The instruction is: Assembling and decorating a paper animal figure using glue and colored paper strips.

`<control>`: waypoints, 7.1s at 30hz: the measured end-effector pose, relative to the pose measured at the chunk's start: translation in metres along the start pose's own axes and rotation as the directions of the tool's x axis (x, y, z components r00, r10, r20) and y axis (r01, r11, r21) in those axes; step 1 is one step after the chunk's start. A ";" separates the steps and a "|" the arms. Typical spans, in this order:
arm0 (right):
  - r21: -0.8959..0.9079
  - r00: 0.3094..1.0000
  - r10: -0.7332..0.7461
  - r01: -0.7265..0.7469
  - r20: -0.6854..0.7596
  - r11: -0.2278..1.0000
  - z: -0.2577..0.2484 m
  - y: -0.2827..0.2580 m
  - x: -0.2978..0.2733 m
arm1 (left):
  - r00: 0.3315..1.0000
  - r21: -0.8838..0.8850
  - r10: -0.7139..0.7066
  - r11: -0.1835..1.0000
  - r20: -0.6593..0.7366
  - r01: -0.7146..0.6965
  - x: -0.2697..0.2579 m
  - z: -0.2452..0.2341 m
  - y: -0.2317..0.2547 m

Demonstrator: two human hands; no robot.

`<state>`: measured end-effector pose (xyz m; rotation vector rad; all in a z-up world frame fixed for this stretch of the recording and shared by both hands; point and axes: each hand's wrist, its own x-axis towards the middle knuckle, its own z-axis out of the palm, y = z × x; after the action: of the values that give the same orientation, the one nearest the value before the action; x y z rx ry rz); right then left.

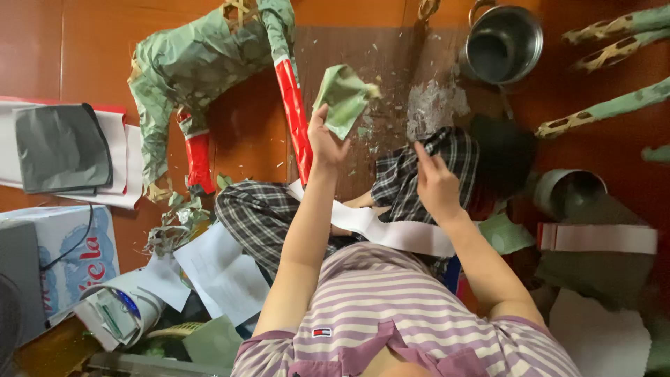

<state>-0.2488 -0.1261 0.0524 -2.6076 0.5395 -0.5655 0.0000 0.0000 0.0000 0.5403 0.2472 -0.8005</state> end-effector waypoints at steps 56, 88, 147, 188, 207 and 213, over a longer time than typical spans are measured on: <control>0.110 0.826 -0.550 0.539 0.127 0.835 -0.040 -0.142 0.274 | 0.992 0.455 -0.001 0.889 0.123 -0.056 -0.047 -0.021 0.030; 0.396 0.914 -0.159 -0.001 0.372 0.918 0.279 0.017 0.423 | 0.755 0.612 0.228 -0.741 0.615 -0.275 0.181 -0.014 0.137; -0.133 0.896 0.071 -0.013 0.438 0.991 0.260 -0.029 0.339 | 0.701 0.805 0.645 -0.567 0.304 0.173 -0.061 -0.074 0.258; -0.374 0.961 0.195 -0.111 0.194 0.921 0.065 0.020 0.021 | 0.949 0.372 -0.306 0.892 0.077 0.258 -0.084 -0.146 0.053; 0.324 0.662 0.738 -0.674 -0.133 0.664 0.010 0.155 -0.042 | 0.945 0.724 -0.126 0.614 -0.303 0.314 -0.077 -0.160 -0.028; -0.029 0.475 0.781 -0.861 -0.407 0.508 0.081 0.353 -0.167 | 0.974 0.955 0.209 -0.296 0.089 -0.024 -0.082 -0.154 -0.026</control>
<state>-0.4507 -0.3223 -0.2306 -2.0082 1.9614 -0.6168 -0.0764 0.1192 -0.1047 2.3102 -0.5494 -0.5712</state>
